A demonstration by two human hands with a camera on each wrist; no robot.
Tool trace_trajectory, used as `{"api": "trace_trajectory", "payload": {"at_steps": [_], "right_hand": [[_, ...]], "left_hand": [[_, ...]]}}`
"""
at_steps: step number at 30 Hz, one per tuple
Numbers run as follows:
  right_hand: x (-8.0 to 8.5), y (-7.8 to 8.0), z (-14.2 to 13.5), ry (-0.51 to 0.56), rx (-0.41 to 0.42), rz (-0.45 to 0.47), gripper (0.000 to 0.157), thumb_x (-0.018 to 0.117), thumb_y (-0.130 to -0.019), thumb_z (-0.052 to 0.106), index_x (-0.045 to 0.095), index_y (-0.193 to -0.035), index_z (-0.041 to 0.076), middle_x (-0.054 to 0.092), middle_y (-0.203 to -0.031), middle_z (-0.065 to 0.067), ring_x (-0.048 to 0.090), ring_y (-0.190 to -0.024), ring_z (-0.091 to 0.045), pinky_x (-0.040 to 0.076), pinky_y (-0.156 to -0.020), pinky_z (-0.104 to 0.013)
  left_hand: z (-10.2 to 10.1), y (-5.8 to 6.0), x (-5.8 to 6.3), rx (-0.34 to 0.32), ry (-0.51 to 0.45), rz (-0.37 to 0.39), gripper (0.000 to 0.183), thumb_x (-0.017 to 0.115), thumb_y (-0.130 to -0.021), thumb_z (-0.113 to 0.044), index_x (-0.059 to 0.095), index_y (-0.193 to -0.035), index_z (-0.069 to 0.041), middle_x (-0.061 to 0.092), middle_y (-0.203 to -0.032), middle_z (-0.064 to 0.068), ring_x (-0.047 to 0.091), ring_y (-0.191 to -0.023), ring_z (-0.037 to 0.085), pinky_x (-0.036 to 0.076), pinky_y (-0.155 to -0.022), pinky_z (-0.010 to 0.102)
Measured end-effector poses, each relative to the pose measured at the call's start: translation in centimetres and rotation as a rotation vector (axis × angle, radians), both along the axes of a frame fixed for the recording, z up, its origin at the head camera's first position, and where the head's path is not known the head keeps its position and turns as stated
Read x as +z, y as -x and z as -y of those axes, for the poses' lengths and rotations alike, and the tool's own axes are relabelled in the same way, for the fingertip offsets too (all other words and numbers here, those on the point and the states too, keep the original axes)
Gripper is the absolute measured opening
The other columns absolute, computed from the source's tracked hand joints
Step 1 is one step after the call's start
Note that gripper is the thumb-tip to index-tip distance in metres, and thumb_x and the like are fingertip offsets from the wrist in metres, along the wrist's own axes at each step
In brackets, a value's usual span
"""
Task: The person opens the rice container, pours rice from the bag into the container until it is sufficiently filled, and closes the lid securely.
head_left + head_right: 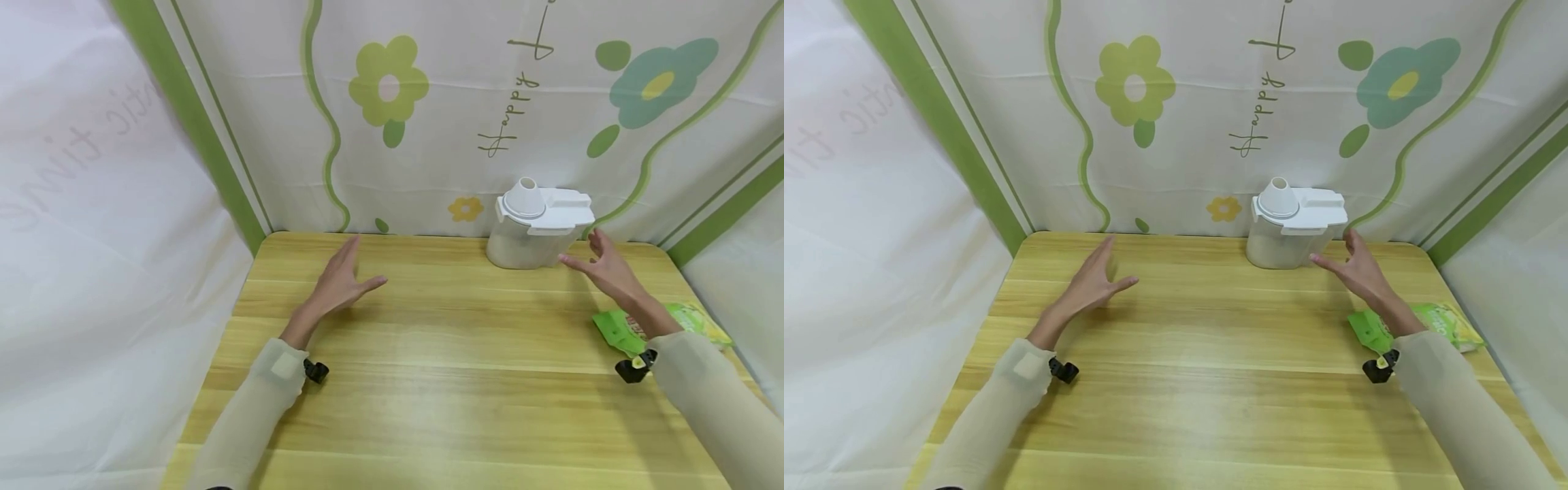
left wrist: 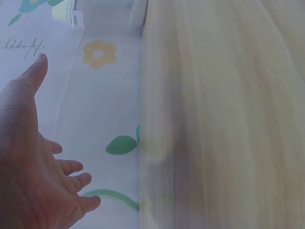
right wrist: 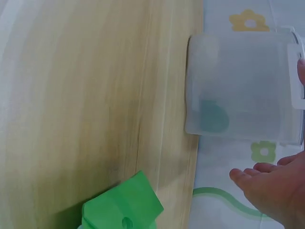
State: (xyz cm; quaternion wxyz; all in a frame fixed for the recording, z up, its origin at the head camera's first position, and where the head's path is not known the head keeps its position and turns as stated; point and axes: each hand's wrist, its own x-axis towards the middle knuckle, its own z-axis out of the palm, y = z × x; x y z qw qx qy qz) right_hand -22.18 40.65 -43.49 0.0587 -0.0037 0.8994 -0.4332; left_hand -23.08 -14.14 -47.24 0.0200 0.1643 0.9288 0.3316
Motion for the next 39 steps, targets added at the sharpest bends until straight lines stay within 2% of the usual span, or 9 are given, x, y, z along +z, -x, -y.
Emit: {"api": "trace_trajectory", "payload": {"at_steps": [5,10,18,23,30,33,36,39], "right_hand": [[0.0,0.9,-0.5,0.071,0.012,-0.037,0.109,0.07,-0.104,0.033,-0.017,-0.169,0.018,-0.006,-0.176,-0.017,0.001,-0.162,-0.044,0.013,-0.126,-0.066],[-0.1,1.8,-1.2,0.143,0.009,-0.056,0.104,0.069,-0.105,0.026,-0.011,-0.17,0.017,-0.004,-0.177,-0.017,0.001,-0.162,-0.043,0.009,-0.128,-0.062],[0.2,2.9,-2.2,0.202,-0.021,-0.001,0.103,0.064,-0.108,0.032,-0.018,-0.168,0.017,-0.009,-0.176,-0.012,-0.002,-0.163,-0.035,0.011,-0.13,-0.051],[0.2,3.6,-2.3,0.229,-0.037,-0.002,0.102,0.064,-0.108,0.031,-0.015,-0.169,0.017,-0.006,-0.177,-0.01,0.0,-0.164,-0.032,0.014,-0.131,-0.044],[0.1,4.5,-2.3,0.221,-0.044,0.011,0.101,0.064,-0.107,0.037,-0.015,-0.169,0.018,-0.003,-0.177,-0.013,0.003,-0.163,-0.036,0.01,-0.131,-0.052],[0.0,4.8,-2.2,0.207,-0.045,0.006,0.099,0.063,-0.107,0.039,-0.012,-0.17,0.022,0.003,-0.177,-0.015,0.011,-0.162,-0.038,0.014,-0.131,-0.052],[-0.2,5.1,-2.0,0.191,-0.04,-0.014,0.093,0.063,-0.108,0.039,-0.005,-0.171,0.028,0.013,-0.177,-0.014,0.025,-0.159,-0.033,0.028,-0.128,-0.038],[-0.4,5.2,-1.9,0.185,-0.036,-0.043,0.088,0.062,-0.108,0.037,0.002,-0.171,0.033,0.025,-0.175,-0.011,0.039,-0.15,-0.019,0.04,-0.114,-0.017]], "left_hand": [[-1.1,0.4,0.3,-0.011,-0.038,0.014,0.117,0.061,-0.092,-0.078,-0.002,-0.172,-0.021,0.001,-0.179,0.004,0.008,-0.164,0.033,0.014,-0.129,0.063],[-2.3,0.8,0.4,-0.009,-0.091,0.047,0.12,0.06,-0.089,-0.083,-0.002,-0.172,-0.021,0.003,-0.179,0.005,0.008,-0.164,0.032,0.016,-0.128,0.065],[-4.3,1.8,1.1,-0.027,-0.168,0.059,0.117,0.066,-0.091,-0.073,-0.003,-0.172,-0.024,0.004,-0.179,0.003,0.008,-0.164,0.03,0.018,-0.127,0.066],[-5.4,2.4,1.1,-0.05,-0.199,0.069,0.118,0.066,-0.09,-0.075,0.0,-0.172,-0.023,0.005,-0.179,0.002,0.011,-0.164,0.031,0.021,-0.127,0.065],[-7.0,2.7,1.1,-0.083,-0.252,0.077,0.12,0.066,-0.09,-0.075,-0.001,-0.172,-0.019,0.004,-0.179,0.005,0.011,-0.164,0.032,0.019,-0.128,0.062],[-7.7,2.8,1.4,-0.094,-0.302,0.099,0.118,0.069,-0.091,-0.07,-0.001,-0.172,-0.02,0.003,-0.179,0.003,0.01,-0.164,0.031,0.019,-0.129,0.06],[-8.5,3.1,1.6,-0.103,-0.329,0.107,0.117,0.07,-0.092,-0.067,-0.002,-0.172,-0.021,0.003,-0.179,0.001,0.011,-0.164,0.03,0.02,-0.129,0.059],[-9.2,3.4,1.6,-0.11,-0.338,0.11,0.116,0.069,-0.093,-0.067,-0.003,-0.172,-0.023,0.003,-0.179,0.0,0.011,-0.164,0.029,0.02,-0.13,0.057]]}}
